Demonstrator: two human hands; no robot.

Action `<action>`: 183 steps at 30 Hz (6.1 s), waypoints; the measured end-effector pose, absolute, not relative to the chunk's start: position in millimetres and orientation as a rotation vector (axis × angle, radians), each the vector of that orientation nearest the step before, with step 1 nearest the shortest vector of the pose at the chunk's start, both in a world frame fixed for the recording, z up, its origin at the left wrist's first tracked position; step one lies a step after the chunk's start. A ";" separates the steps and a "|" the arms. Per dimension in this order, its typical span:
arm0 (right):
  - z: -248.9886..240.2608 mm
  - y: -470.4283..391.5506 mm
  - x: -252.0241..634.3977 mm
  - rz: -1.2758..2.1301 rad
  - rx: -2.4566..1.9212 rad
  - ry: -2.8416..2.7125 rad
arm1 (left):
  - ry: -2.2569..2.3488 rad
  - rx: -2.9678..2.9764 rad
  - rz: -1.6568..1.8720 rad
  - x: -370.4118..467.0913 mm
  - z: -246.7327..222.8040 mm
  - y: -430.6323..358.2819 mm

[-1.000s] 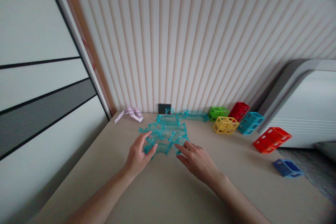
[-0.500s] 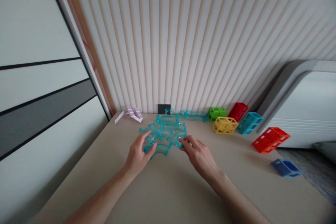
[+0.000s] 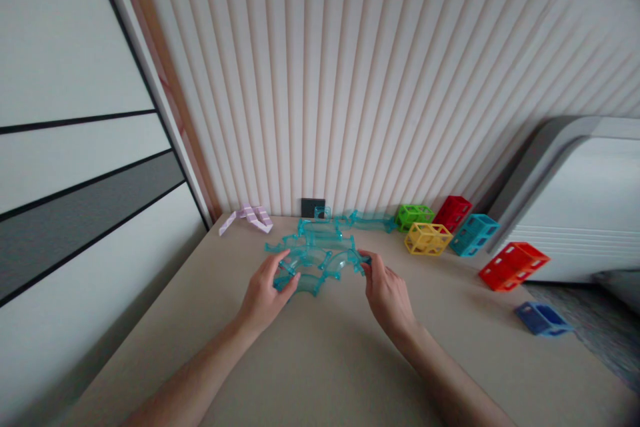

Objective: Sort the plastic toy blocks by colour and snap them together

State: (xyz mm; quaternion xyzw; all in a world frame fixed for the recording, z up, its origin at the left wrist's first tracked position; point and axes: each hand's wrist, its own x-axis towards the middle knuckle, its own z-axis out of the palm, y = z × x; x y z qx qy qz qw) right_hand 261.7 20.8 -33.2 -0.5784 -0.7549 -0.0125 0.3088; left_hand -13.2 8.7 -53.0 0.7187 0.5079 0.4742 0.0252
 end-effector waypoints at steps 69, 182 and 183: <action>-36.0 6.5 238.2 0.032 -0.971 -2.140 | 1.318 2.400 1.235 20.4 -51.3 -11.4; -56.4 19.2 229.2 0.957 -0.929 -1.477 | 1.265 1.666 1.474 9.0 -52.7 -5.2; -56.0 19.0 229.3 0.962 -0.926 -1.479 | 1.246 1.659 1.468 8.9 -52.7 -5.8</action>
